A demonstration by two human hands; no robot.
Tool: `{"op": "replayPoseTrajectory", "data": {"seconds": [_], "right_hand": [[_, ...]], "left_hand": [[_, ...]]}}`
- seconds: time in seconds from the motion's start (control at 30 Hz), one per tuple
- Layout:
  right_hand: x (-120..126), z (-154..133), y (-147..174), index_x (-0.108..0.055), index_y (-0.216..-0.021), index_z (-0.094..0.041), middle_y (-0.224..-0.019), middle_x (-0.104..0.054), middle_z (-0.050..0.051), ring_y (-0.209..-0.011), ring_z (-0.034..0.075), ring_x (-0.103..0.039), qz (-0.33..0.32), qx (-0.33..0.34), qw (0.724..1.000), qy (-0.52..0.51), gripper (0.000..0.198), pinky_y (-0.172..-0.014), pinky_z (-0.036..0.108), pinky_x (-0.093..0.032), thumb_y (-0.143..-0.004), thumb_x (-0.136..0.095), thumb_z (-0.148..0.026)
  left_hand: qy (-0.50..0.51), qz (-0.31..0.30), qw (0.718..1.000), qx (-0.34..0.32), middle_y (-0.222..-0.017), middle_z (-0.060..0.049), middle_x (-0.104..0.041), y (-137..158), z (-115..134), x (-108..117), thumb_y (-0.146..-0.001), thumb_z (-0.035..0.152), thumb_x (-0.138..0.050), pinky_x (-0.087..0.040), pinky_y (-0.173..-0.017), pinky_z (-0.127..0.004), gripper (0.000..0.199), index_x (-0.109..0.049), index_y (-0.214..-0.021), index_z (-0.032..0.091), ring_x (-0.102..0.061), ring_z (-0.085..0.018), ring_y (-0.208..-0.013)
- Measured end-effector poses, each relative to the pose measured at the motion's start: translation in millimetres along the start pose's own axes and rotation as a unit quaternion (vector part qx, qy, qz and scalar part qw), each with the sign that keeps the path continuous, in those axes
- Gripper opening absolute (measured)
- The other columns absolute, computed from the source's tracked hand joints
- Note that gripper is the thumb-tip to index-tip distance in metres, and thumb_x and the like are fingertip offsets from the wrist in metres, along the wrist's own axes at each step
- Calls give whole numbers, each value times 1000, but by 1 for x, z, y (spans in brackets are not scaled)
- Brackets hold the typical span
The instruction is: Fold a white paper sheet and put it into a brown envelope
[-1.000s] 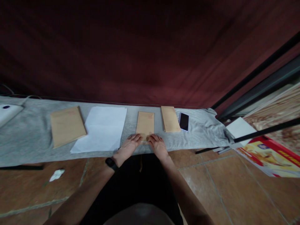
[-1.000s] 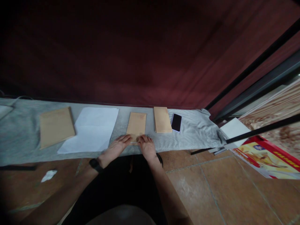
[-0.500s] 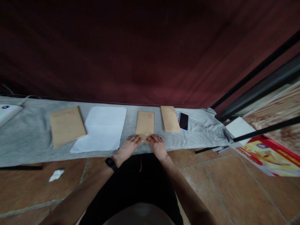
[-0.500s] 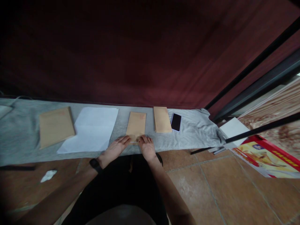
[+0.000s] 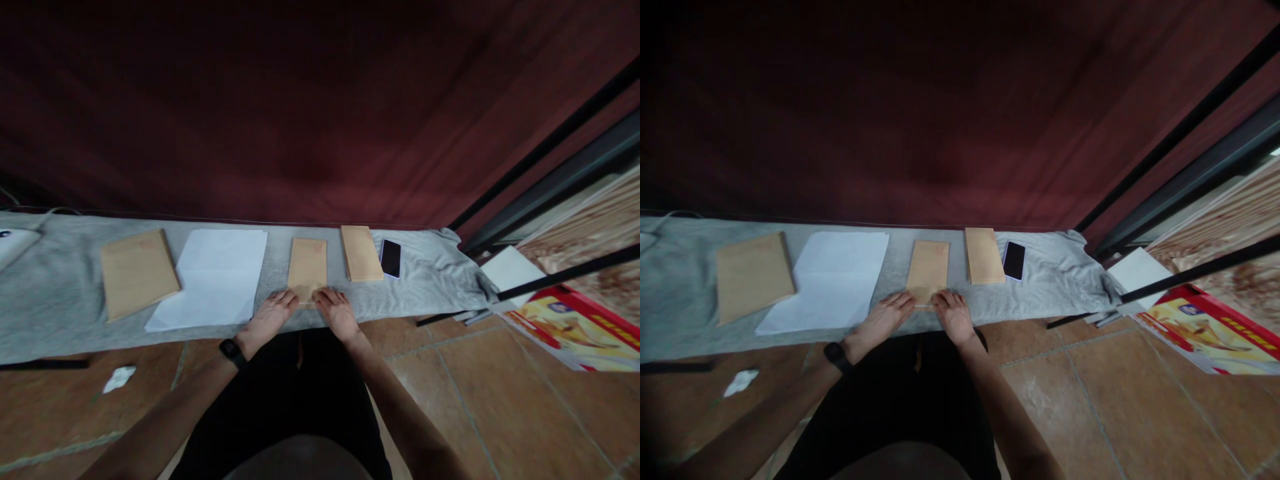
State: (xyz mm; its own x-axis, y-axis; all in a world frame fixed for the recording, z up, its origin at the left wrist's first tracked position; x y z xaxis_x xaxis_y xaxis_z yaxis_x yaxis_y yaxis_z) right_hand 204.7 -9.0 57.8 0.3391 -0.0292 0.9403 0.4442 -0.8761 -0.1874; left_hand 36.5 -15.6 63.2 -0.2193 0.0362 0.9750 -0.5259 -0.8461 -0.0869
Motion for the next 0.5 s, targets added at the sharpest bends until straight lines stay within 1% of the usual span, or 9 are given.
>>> {"op": "replayPoseTrajectory", "data": {"seconds": [0.07,0.13,0.2,0.27,0.3,0.37,0.5], "right_hand": [[-4,4,4,-62,-131,-25,-131,-62,8,-113,22,-57,26,-5,999,-18,31,-100,38,-40,-103,-48,-26],[-9,8,7,-62,-132,-24,-131,-63,8,-114,22,-57,52,-11,998,-35,32,-100,38,-39,-102,-49,-27],[-12,10,10,-63,-131,-24,-128,-64,8,-113,21,-57,69,-11,996,-49,32,-99,38,-40,-102,-50,-27],[-13,11,10,-64,-129,-24,-126,-65,8,-111,21,-58,82,-11,995,-61,31,-97,37,-41,-101,-51,-27],[-13,11,10,-65,-128,-25,-125,-66,8,-110,21,-58,87,-12,994,-67,30,-96,37,-41,-101,-51,-27],[-12,11,9,-66,-126,-26,-124,-66,7,-108,21,-59,92,-15,993,-77,29,-95,37,-42,-101,-51,-27],[-10,9,8,-64,-129,-27,-123,-67,7,-106,22,-60,86,-14,991,-99,33,-94,38,-43,-100,-50,-25]], "left_hand": [[6,6,1000,0,-109,-11,-69,-4,-1,2,-96,19,-43,-49,-98,-42,26,-68,-106,19,-64,-26,-105],[24,25,999,-3,-108,-12,-70,-14,-3,4,-98,25,-42,-48,-100,-44,28,-69,-103,19,-64,-26,-106],[53,61,997,-6,-123,-13,-67,-31,-7,7,-99,25,-40,-44,-106,-45,31,-68,-112,19,-60,-26,-118],[80,98,992,-1,-144,-12,-55,-53,-15,8,-99,26,-39,-37,-115,-44,38,-59,-130,19,-48,-24,-135],[86,106,991,3,-151,-10,-49,-66,-20,7,-99,26,-38,-33,-118,-44,42,-54,-137,19,-41,-24,-142],[93,101,990,12,-157,-10,-41,-94,-31,3,-98,28,-40,-28,-121,-44,48,-47,-145,18,-34,-23,-147],[94,105,990,25,-158,-14,-39,-143,-53,-5,-96,30,-41,-24,-122,-45,54,-43,-148,14,-30,-25,-149]]}}
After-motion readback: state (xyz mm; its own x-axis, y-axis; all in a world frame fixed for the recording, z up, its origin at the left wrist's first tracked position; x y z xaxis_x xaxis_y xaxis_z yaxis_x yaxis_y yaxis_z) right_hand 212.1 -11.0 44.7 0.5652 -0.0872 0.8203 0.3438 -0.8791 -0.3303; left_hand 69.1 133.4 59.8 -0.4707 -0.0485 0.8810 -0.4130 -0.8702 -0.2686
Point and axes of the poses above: each hand's wrist, its own y-axis away from the middle knuckle, its own x-axis out of the back of the hand, z = x × y, the point moved 6 cm from there along -y, towards the middle knuckle
